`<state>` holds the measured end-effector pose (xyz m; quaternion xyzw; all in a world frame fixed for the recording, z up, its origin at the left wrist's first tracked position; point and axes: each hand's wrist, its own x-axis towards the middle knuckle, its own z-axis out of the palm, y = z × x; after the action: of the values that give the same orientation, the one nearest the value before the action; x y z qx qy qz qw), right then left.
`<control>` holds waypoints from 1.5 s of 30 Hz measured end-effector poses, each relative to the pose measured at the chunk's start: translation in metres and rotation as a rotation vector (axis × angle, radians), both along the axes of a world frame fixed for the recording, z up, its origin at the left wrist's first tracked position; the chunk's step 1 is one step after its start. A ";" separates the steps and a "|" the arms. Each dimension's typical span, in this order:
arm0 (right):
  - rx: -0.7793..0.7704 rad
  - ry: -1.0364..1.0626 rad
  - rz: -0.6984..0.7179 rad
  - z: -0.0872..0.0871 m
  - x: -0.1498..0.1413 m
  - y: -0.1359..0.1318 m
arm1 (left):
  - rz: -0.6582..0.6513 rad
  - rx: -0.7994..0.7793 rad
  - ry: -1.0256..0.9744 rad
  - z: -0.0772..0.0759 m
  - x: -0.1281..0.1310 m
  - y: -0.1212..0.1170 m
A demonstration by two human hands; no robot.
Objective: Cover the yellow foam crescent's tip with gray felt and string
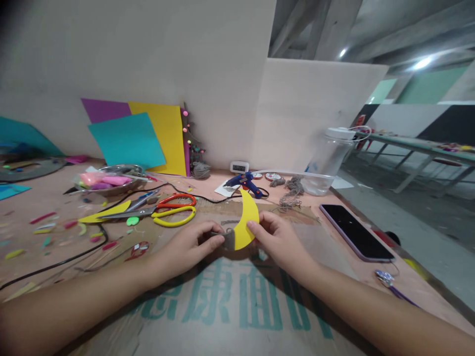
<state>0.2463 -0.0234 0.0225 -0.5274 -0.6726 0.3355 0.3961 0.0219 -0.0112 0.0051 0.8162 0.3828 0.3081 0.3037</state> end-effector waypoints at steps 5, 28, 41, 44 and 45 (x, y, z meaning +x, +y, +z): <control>-0.034 0.075 0.051 -0.008 0.001 -0.004 | -0.002 -0.074 -0.079 0.005 0.000 0.000; 0.103 -0.005 0.324 -0.025 0.003 -0.001 | -0.175 -0.057 -0.041 0.004 0.003 -0.005; 0.007 0.089 0.132 -0.015 0.000 -0.008 | -0.039 -0.138 -0.085 0.001 0.004 -0.002; 0.042 0.210 0.077 -0.015 0.002 -0.005 | 0.021 -0.105 -0.021 0.000 0.004 -0.002; 0.051 0.235 0.075 -0.016 0.003 -0.003 | 0.018 -0.077 0.026 0.000 0.003 -0.003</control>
<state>0.2491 -0.0269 0.0068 -0.4488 -0.6490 0.3925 0.4726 0.0254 -0.0140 0.0052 0.8044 0.4057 0.2852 0.3271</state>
